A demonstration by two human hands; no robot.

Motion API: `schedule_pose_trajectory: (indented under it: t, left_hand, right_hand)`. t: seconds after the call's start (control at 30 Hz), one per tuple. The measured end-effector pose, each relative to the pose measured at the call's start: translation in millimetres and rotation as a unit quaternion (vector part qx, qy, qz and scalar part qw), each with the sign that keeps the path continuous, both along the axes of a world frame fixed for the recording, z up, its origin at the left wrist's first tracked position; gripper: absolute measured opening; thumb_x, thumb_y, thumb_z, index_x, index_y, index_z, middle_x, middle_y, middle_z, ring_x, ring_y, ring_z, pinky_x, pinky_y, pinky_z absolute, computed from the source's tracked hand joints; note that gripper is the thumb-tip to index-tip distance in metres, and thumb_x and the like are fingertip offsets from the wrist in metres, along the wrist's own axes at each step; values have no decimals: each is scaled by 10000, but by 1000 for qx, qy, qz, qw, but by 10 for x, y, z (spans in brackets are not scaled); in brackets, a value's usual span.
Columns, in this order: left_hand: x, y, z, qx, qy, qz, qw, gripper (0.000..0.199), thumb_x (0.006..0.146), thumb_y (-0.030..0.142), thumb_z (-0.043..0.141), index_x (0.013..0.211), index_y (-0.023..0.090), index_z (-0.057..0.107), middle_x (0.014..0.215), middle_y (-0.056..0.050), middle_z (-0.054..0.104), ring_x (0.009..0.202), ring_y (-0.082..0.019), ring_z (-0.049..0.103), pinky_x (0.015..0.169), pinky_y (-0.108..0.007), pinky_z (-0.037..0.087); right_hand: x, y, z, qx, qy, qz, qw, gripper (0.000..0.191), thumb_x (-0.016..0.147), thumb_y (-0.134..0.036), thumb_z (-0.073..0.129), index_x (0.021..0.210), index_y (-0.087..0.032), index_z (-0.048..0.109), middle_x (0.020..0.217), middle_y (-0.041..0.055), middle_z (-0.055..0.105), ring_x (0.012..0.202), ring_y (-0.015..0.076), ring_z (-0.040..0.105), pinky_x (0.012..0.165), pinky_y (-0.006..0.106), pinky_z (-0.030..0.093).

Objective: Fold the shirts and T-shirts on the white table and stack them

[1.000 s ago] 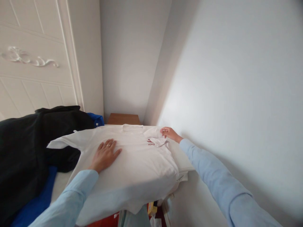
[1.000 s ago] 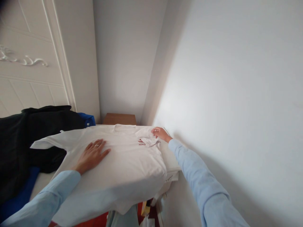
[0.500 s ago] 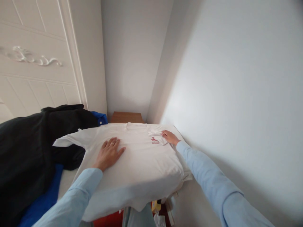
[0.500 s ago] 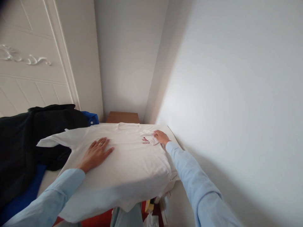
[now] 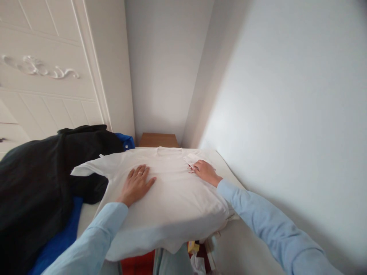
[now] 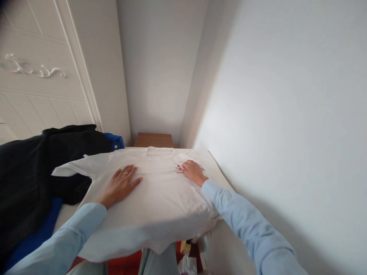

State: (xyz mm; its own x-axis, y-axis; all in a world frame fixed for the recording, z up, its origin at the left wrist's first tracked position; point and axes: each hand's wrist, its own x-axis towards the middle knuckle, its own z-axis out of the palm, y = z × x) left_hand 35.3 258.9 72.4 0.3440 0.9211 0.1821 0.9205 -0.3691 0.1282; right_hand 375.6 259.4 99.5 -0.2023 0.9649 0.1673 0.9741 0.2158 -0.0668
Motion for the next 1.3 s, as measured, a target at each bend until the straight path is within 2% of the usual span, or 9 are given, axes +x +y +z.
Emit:
schedule_pose_trajectory:
  t: [0.17, 0.3, 0.4, 0.5, 0.7, 0.97, 1.07, 1.17, 1.3]
  left_hand:
    - [4, 0, -4, 2, -2, 7, 1000, 626, 996, 474, 384, 1473, 77, 463, 1556, -188, 426, 1485, -301, 328, 1226, -487, 232]
    - [5, 1, -11, 7, -8, 4, 1000, 606, 995, 475, 389, 1462, 99, 482, 1548, -184, 439, 1484, -295, 332, 1224, -489, 240]
    - [9, 0, -5, 4, 2, 4, 1000, 624, 1001, 477, 369, 1473, 81, 463, 1559, -185, 422, 1487, -299, 323, 1226, -491, 230]
    - [11, -4, 2, 2, 12, 4, 1000, 638, 1006, 478, 355, 1482, 63, 445, 1570, -183, 405, 1489, -305, 315, 1225, -494, 227]
    - [-1, -17, 7, 3, 17, 5, 1000, 636, 1010, 488, 349, 1485, 76, 445, 1569, -176, 408, 1492, -295, 314, 1226, -486, 232]
    - [-6, 0, -37, -1, 7, 8, 1000, 645, 1007, 495, 354, 1494, 80, 432, 1572, -174, 405, 1495, -289, 310, 1229, -488, 231]
    - [-7, 4, -46, 4, 9, 5, 1000, 643, 1006, 495, 356, 1496, 85, 432, 1568, -172, 413, 1493, -289, 314, 1226, -487, 240]
    - [-12, 3, -45, 8, 7, 3, 1000, 648, 1006, 500, 351, 1495, 83, 432, 1567, -173, 414, 1490, -292, 320, 1224, -494, 245]
    - [-16, -2, -33, 4, 7, 2, 1000, 652, 1003, 501, 349, 1497, 83, 431, 1568, -174, 411, 1491, -293, 319, 1223, -497, 248]
  right_hand:
    - [77, -80, 147, 54, 121, -7, 991, 275, 994, -243, 473, 951, -178, 737, 1021, 86, 718, 960, 201, 645, 872, 302, 460]
    - [171, -190, 166, -97, 194, 118, 969, 226, 910, -364, 624, 944, -184, 756, 952, 56, 754, 828, 187, 666, 769, 283, 493]
    - [241, -151, 148, -32, 238, 69, 968, 312, 941, -416, 562, 1012, -174, 747, 970, 57, 763, 833, 196, 674, 763, 296, 505]
    - [282, 53, 152, 32, 200, 31, 979, 277, 959, -283, 501, 1036, -167, 740, 1012, 72, 762, 912, 206, 683, 850, 318, 515]
    - [232, 646, 164, -13, -29, 17, 999, 542, 880, -1, 425, 1357, -181, 612, 1426, 89, 602, 1319, 199, 531, 1128, 311, 376]
    - [497, 1055, 34, -49, -53, -53, 996, 333, 932, -118, 482, 1091, -221, 757, 1193, 100, 734, 1148, 242, 651, 996, 338, 472]
    - [610, 1086, -8, -30, -36, -80, 996, 376, 959, -142, 435, 1218, -194, 703, 1284, 123, 694, 1202, 249, 629, 1036, 358, 458]
    - [608, 1073, -45, 4, -9, -87, 996, 483, 997, -176, 358, 1457, -142, 498, 1470, 139, 556, 1328, 232, 540, 1105, 346, 411]
    - [568, 957, -169, 24, 10, -43, 999, 505, 1036, -288, 327, 1510, -138, 413, 1533, 114, 489, 1401, 189, 459, 1169, 304, 341]
